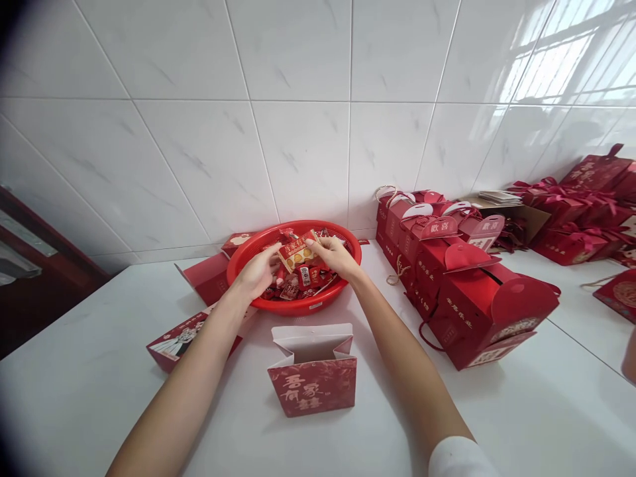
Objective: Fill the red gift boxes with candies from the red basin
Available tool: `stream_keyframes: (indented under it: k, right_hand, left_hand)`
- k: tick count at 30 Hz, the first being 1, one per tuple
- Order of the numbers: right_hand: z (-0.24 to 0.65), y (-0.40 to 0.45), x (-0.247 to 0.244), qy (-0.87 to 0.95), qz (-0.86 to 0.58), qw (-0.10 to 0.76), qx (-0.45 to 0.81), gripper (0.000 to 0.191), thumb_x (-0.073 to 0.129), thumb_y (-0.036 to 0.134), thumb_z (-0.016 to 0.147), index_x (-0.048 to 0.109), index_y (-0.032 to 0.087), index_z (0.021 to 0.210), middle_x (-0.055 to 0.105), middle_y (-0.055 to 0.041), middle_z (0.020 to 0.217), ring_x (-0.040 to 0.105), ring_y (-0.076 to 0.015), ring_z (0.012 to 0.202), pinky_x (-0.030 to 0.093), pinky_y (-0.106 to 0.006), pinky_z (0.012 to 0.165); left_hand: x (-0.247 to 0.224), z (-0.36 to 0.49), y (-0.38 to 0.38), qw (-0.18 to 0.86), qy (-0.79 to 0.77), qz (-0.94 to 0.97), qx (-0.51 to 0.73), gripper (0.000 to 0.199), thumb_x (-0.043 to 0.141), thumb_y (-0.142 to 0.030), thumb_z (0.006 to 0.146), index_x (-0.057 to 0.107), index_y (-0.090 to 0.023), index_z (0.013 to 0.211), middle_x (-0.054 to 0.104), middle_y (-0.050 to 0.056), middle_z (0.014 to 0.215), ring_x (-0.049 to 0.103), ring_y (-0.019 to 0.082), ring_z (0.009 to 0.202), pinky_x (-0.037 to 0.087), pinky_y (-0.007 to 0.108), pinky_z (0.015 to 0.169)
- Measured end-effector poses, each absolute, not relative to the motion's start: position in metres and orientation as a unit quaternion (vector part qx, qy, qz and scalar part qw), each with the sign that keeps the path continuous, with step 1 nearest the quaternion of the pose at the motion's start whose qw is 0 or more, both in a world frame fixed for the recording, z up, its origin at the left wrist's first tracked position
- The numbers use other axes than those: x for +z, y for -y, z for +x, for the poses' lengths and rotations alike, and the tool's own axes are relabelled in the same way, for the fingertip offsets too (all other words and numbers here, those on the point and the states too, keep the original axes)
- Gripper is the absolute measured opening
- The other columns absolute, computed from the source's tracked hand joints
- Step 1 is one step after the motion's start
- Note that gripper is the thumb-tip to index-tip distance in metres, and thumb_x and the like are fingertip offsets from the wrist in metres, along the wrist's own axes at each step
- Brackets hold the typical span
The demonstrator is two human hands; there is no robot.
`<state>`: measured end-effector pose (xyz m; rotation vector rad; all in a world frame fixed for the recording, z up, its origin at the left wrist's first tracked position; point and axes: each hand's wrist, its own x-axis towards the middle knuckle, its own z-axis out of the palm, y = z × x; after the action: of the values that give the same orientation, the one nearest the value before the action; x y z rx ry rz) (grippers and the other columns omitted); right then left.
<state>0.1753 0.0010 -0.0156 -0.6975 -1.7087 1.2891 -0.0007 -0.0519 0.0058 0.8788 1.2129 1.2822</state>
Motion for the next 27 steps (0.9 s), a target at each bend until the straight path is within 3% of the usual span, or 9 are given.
stream_keyframes:
  k: [4, 9, 13, 17, 22, 24, 27]
  right_hand:
    - [0.177, 0.0, -0.014, 0.616, -0.298, 0.452, 0.572, 0.056, 0.078, 0.072, 0.061, 0.07, 0.018, 0.073, 0.073, -0.0047, 0.076, 0.069, -0.0203, 0.069, 0.058, -0.032, 0.066]
    - [0.179, 0.003, -0.011, 0.597, -0.278, 0.46, 0.596, 0.047, 0.083, 0.06, 0.063, 0.071, 0.017, 0.074, 0.071, -0.003, 0.076, 0.067, -0.0161, 0.07, 0.058, -0.028, 0.069]
    - [0.182, 0.003, -0.01, 0.609, -0.249, 0.444, 0.608, 0.043, 0.091, 0.046, 0.058, 0.073, 0.016, 0.083, 0.074, -0.0028, 0.083, 0.067, -0.014, 0.072, 0.056, -0.026, 0.07]
    - [0.184, 0.002, -0.01, 0.594, -0.25, 0.445, 0.621, 0.041, 0.09, 0.047, 0.059, 0.072, 0.017, 0.08, 0.073, -0.0023, 0.08, 0.066, -0.013, 0.067, 0.055, -0.026, 0.068]
    - [0.177, 0.005, -0.009, 0.622, -0.268, 0.424, 0.601, 0.048, 0.089, 0.053, 0.056, 0.071, 0.016, 0.08, 0.073, -0.0036, 0.08, 0.065, -0.0146, 0.068, 0.054, -0.028, 0.069]
    - [0.178, 0.006, -0.004, 0.63, -0.281, 0.451, 0.566, 0.05, 0.087, 0.057, 0.058, 0.07, 0.016, 0.083, 0.072, -0.0039, 0.082, 0.066, -0.0161, 0.072, 0.055, -0.029, 0.07]
    - [0.197, 0.006, 0.013, 0.623, -0.308, 0.558, 0.453, 0.045, 0.082, 0.058, 0.067, 0.067, 0.018, 0.079, 0.067, -0.0018, 0.075, 0.065, -0.0161, 0.073, 0.055, -0.03, 0.073]
  left_hand:
    - [0.003, -0.002, 0.053, 0.559, -0.515, 0.419, 0.497, 0.03, 0.081, -0.042, 0.069, 0.072, -0.015, 0.08, 0.072, 0.004, 0.076, 0.063, 0.015, 0.063, 0.046, 0.024, 0.054]
    - [0.0, -0.003, 0.055, 0.551, -0.501, 0.455, 0.488, 0.036, 0.091, -0.041, 0.056, 0.072, -0.016, 0.074, 0.074, 0.004, 0.079, 0.066, 0.017, 0.073, 0.052, 0.027, 0.067]
    - [-0.001, -0.003, 0.054, 0.542, -0.464, 0.478, 0.512, 0.043, 0.092, -0.047, 0.053, 0.074, -0.017, 0.078, 0.074, 0.005, 0.082, 0.067, 0.019, 0.079, 0.054, 0.029, 0.071]
    - [-0.002, -0.002, 0.055, 0.535, -0.45, 0.503, 0.508, 0.041, 0.091, -0.048, 0.055, 0.075, -0.017, 0.076, 0.076, 0.005, 0.083, 0.068, 0.019, 0.08, 0.054, 0.029, 0.072]
    - [-0.004, -0.003, 0.055, 0.506, -0.441, 0.558, 0.488, 0.038, 0.094, -0.037, 0.052, 0.076, -0.015, 0.078, 0.077, 0.006, 0.079, 0.069, 0.022, 0.08, 0.054, 0.034, 0.076]
    - [-0.005, -0.003, 0.054, 0.5, -0.438, 0.55, 0.506, 0.04, 0.094, -0.037, 0.05, 0.077, -0.015, 0.079, 0.077, 0.006, 0.081, 0.07, 0.024, 0.084, 0.054, 0.036, 0.081]
    - [-0.006, -0.004, 0.052, 0.496, -0.44, 0.522, 0.537, 0.042, 0.094, -0.037, 0.048, 0.077, -0.016, 0.08, 0.078, 0.006, 0.085, 0.071, 0.026, 0.088, 0.054, 0.039, 0.085]
